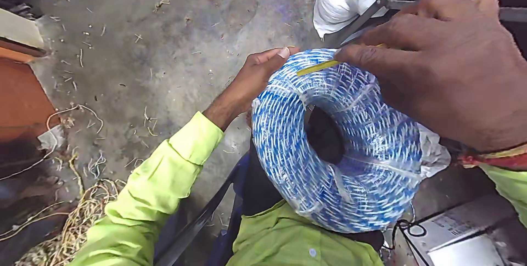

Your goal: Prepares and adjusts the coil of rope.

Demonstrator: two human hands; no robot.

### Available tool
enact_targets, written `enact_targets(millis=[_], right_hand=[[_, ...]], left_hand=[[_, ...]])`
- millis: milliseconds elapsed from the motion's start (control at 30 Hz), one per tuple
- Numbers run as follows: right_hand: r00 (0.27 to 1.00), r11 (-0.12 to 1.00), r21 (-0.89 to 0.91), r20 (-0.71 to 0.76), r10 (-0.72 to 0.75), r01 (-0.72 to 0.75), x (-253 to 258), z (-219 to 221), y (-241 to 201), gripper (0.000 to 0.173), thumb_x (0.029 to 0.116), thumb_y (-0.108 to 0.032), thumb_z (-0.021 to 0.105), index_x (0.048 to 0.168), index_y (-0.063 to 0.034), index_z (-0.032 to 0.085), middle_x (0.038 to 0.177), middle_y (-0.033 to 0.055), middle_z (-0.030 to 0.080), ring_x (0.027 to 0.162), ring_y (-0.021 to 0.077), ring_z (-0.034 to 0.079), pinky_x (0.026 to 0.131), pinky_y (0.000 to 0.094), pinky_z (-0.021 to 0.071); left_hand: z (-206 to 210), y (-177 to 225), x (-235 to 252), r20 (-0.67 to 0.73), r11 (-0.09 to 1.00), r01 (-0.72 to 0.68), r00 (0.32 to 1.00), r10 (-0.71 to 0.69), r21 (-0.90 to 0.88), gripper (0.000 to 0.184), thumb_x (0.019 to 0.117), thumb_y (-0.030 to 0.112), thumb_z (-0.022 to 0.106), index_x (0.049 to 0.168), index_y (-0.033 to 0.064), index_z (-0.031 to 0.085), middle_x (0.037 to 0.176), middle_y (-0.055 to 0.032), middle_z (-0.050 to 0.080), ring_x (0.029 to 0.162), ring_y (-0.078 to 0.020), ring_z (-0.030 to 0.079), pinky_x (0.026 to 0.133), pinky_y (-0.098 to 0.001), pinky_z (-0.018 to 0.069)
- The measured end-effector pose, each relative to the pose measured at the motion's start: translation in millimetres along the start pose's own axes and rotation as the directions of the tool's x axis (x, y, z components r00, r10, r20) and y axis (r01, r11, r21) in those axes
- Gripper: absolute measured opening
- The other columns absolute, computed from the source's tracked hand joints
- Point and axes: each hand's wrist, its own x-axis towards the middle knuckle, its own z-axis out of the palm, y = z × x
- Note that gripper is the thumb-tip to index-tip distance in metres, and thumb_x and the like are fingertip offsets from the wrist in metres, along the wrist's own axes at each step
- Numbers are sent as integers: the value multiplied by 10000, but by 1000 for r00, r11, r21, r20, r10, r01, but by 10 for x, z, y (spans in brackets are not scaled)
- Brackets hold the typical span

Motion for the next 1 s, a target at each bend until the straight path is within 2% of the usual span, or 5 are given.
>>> enact_targets(millis=[400, 500, 700, 900, 1000], right_hand=[[993, 993, 0, 2, 119, -119, -413, -68, 203, 359, 1001, -84, 489, 1298, -94, 689, 1138, 213, 670, 1060, 498, 573, 798, 628, 416], [985, 985, 7, -25, 172, -172, -671, 18, 274, 388, 1021, -131, 467, 1348, -172, 673, 1206, 137, 674, 1101, 418, 583, 847, 589, 435], [957, 958, 7, -41, 286, -286, -898, 1, 242, 404, 989, -107, 493, 1347, -142, 676, 1186, 183, 675, 1090, 450, 583, 871, 598, 437], [908, 909, 16, -30, 417, -417, -1271, -20, 238, 339, 1052, -162, 475, 1305, -158, 702, 1181, 145, 694, 1128, 399, 615, 929, 571, 480], [884, 884, 63, -44, 466, -463, -1331, -45, 225, 369, 1064, -169, 455, 1361, -160, 673, 1241, 141, 689, 1154, 376, 623, 963, 556, 494]], left_hand=[[-6, -21, 21, -1, 1000, -13, 1000, 13, 5, 372, 1120, 234, 403, 1311, 63, 673, 1158, -48, 730, 989, -115, 705, 863, -292, 596], [-10, -31, 20, 9, 1000, -13, 1000, 13, 0, 375, 1121, 237, 401, 1311, 63, 673, 1129, -52, 734, 959, -118, 708, 843, -294, 603], [-5, -16, 19, 4, 1000, -4, 1000, 4, 28, 379, 1122, 239, 396, 1340, 75, 659, 1166, -47, 730, 984, -116, 709, 857, -292, 601], [3, -19, 6, 1, 1000, -5, 1000, 5, -13, 374, 1122, 231, 394, 1318, 72, 670, 1122, -47, 736, 947, -109, 713, 831, -285, 608], [7, -30, 6, -4, 1000, -7, 1000, 7, -7, 376, 1121, 238, 399, 1324, 71, 668, 1151, -47, 733, 982, -116, 709, 860, -294, 600]])
